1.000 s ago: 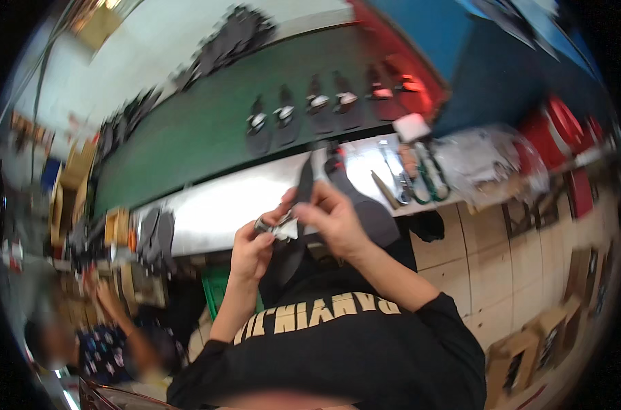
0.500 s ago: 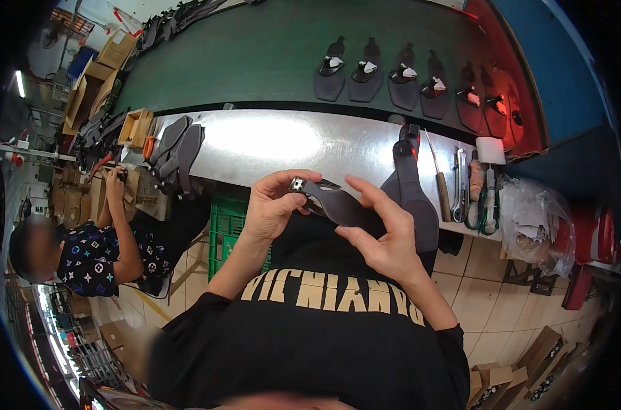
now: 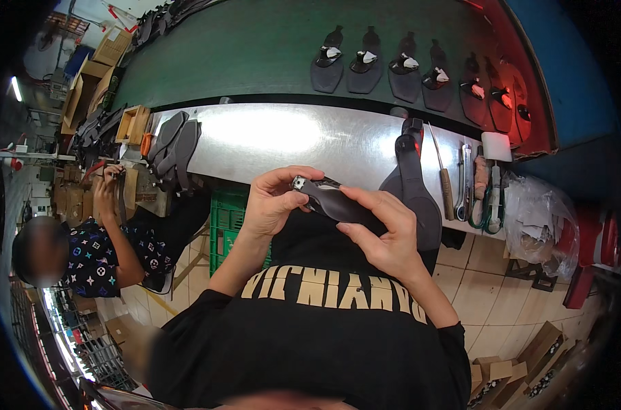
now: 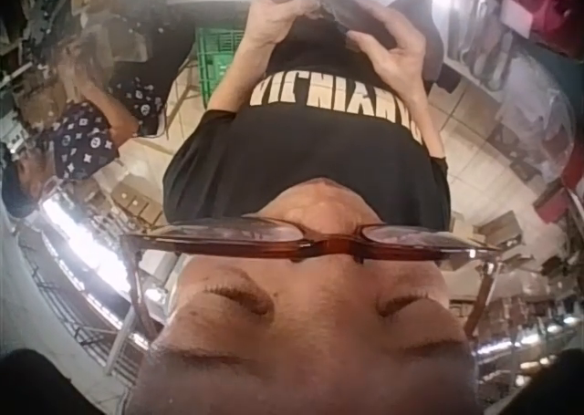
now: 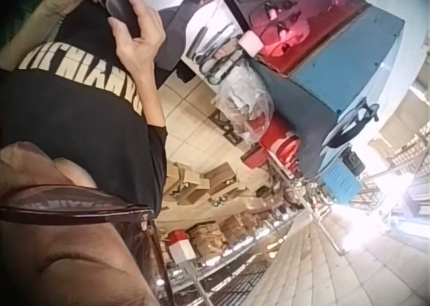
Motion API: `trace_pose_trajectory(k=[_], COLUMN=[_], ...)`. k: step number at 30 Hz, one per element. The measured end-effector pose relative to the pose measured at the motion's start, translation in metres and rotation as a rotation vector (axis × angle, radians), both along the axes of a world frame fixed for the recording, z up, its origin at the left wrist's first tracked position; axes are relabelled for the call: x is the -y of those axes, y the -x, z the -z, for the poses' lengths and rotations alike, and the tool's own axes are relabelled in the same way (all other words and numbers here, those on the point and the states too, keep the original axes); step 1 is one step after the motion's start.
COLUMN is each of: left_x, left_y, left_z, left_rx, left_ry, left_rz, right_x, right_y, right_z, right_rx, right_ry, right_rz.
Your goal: Assembling footwear components by applying adhesive and trimming edges on a manufacturing line.
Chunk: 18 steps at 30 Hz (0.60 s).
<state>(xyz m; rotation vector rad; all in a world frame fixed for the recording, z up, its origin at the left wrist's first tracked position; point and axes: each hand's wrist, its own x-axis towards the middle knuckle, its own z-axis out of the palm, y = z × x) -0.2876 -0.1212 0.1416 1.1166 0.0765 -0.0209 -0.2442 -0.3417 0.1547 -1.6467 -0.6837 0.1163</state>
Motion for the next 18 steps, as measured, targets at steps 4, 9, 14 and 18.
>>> trace_pose_trajectory(k=[4,9,14,18], left_x=[0.0,0.001,-0.003,-0.005], left_y=[0.0,0.0,-0.001,-0.005], left_z=[0.001,0.002,0.008,0.008], left_rx=[-0.004,0.036,0.12,0.215], left_ry=[-0.017,-0.059,-0.106,-0.18], left_rz=[0.007,0.017,0.079,0.152], right_x=[0.0,0.003,0.002,0.004], right_y=[-0.001,-0.005,-0.009,-0.01], right_z=[-0.002,-0.01,-0.014,-0.014], right_rx=[-0.005,0.058,0.149,0.228], right_ry=[-0.011,0.075,0.111,0.187], right_rz=[-0.001,-0.017,-0.031,-0.031])
